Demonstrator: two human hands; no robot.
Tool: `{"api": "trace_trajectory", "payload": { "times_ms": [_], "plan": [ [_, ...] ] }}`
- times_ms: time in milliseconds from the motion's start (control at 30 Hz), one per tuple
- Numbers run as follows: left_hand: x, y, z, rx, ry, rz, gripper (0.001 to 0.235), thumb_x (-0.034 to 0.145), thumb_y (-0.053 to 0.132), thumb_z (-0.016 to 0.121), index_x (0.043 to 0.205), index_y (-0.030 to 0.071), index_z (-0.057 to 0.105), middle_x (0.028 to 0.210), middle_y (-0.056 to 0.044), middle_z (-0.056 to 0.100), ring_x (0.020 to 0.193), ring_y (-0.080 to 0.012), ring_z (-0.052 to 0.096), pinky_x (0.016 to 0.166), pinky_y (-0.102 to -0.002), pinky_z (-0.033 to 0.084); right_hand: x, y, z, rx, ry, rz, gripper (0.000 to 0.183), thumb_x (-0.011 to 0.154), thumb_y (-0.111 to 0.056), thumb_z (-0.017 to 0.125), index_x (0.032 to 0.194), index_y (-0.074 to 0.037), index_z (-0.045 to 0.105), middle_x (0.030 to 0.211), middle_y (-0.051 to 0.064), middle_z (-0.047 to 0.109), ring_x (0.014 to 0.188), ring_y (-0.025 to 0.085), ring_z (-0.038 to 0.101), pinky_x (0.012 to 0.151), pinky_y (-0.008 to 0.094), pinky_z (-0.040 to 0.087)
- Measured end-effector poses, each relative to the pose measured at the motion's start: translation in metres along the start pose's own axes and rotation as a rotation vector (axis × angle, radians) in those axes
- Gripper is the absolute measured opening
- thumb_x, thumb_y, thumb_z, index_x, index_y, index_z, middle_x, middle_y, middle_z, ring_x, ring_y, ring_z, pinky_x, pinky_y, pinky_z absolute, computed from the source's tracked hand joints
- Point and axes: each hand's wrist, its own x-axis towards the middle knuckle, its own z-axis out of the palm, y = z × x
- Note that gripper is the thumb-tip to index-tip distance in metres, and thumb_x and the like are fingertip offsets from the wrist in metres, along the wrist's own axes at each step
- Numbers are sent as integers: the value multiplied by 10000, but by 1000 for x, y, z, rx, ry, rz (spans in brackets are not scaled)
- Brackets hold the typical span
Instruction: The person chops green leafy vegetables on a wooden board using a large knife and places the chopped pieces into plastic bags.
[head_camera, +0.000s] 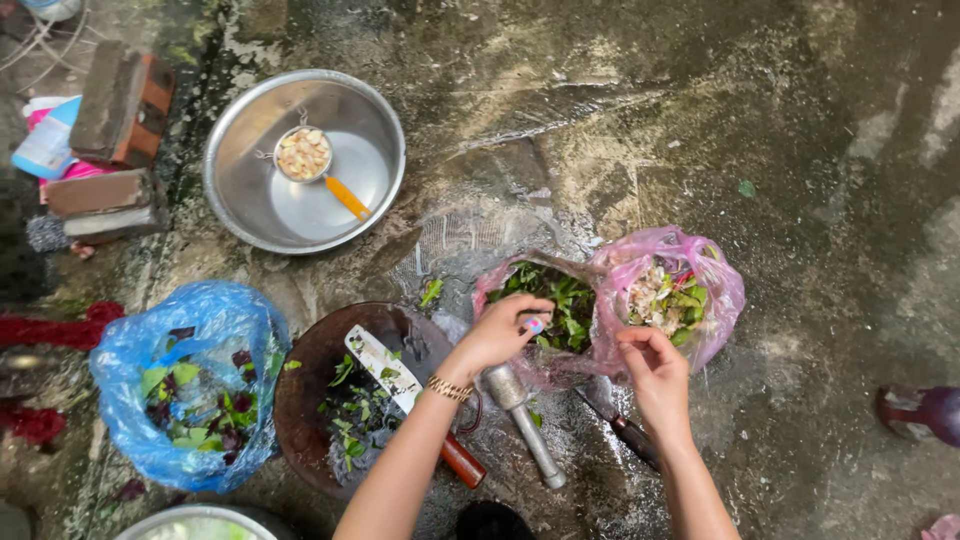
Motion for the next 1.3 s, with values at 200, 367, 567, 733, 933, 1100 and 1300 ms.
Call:
{"api": "trace_trajectory", "payload": {
  "times_ms": [200,367,567,733,933,1100,1300],
  "plan": [
    [-92,31,-41,195,352,184,157,974,59,607,1014,-2,746,1031,-116,762,996,-205,734,863,-330,566,-26,-51,23,-549,144,-500,149,896,13,687,1044,-4,689,1224,150,623,1092,265,635,922,344,521],
    [-177,23,-63,280,810,-44,218,924,151,749,776,-4,709,872,-117,756,782,-257,729,753,-360,558,-66,-73,74,-440,-7,-598,104,912,-13,682,1016,-23,691,1163,122,676,1095,272,656,963,381,509],
    [-248,-7,-76,747,862,-263,341,677,287,861,884,74,694,1257,-139,649,880,-306,720,733,-484,537,-110,-34,142,-380,-511,-539,128,819,-6,684,946,-23,688,1020,97,713,980,243,703,880,338,534],
    [-308,-61,-145,703,1016,-343,71,860,109,712,931,101,709,1075,-125,700,966,-369,696,835,-481,560,-112,-12,160,-490,-701,-379,126,836,-30,677,959,-22,700,955,83,725,893,228,727,806,323,546],
    [-379,-118,-264,873,1374,-740,376,714,161,798,1080,209,727,1334,-248,519,1027,-452,641,849,-504,546,-95,-19,215,-566,-916,-356,140,835,-44,669,969,-42,706,939,104,712,886,274,733,748,361,570],
    [-399,-143,-291,660,1113,-933,635,792,148,739,1401,295,632,1360,-124,627,1188,-376,642,1023,-465,523,-68,-38,316,-588,-1135,-629,145,827,-41,675,967,-43,714,974,131,720,922,345,725,813,410,573],
    [-406,-54,-247,599,1307,-478,669,757,57,731,1408,118,588,1391,-155,594,1174,-387,631,967,-439,526,-62,-8,505,-399,-1229,-980,328,860,65,514,1159,23,643,1221,224,666,1077,426,677,981,461,546]
  ]
}}
